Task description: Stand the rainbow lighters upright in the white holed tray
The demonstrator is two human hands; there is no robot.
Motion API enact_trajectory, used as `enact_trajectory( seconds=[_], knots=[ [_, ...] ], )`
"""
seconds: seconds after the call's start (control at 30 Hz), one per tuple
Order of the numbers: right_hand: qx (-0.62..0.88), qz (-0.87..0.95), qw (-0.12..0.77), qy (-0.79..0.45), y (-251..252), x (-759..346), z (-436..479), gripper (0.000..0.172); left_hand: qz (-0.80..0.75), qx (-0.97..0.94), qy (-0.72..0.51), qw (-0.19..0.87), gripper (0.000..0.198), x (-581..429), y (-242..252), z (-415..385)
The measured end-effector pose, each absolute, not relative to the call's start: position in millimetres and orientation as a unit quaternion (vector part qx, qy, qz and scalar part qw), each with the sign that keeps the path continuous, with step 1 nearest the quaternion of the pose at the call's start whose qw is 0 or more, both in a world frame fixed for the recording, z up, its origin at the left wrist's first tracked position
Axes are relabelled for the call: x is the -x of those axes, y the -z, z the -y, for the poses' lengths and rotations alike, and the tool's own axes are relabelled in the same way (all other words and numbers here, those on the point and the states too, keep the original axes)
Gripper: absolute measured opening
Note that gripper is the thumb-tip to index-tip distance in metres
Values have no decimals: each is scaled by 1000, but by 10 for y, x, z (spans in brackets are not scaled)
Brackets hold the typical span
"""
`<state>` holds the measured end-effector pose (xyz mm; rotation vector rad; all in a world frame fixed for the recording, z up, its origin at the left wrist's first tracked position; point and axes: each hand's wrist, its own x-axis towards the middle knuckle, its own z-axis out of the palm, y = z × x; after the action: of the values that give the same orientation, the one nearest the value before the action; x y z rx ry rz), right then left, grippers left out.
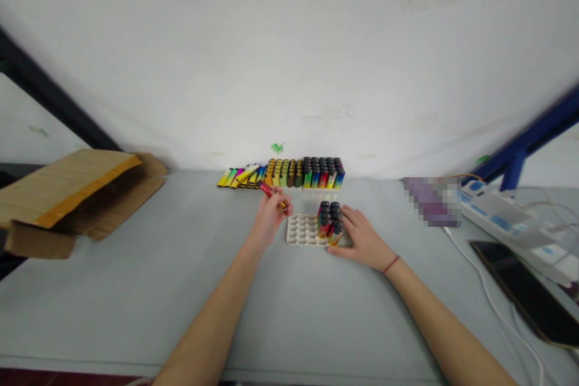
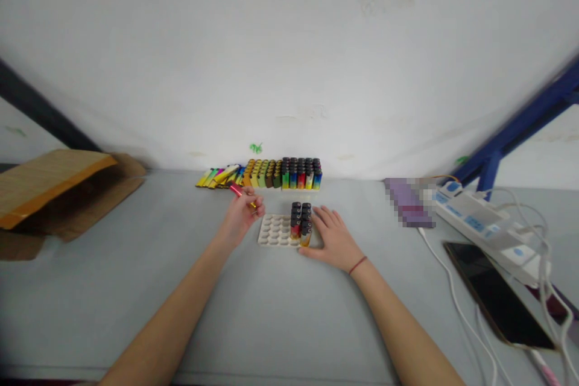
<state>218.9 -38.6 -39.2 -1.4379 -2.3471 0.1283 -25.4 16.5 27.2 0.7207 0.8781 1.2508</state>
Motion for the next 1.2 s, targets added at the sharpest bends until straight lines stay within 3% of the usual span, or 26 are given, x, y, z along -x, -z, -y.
enact_trajectory(
  seconds=[0.33,0.57,0.8,1.2],
  knots=[
    [511,837,192,-43,417,-2194,377,89,-421,-425,-587,546,45,228,-137,-202],
    [512,836,191,-40,426,-2197,375,90,-415,-381,-590,578,41,218,-217,-159],
    [511,834,204,-42,423,-2188,381,88,-427,-272,-560,656,50,176,-288,-123],
    [509,834,207,-43,413,-2194,386,86,-470,-253,-542,650,43,147,-357,-76]
  ],
)
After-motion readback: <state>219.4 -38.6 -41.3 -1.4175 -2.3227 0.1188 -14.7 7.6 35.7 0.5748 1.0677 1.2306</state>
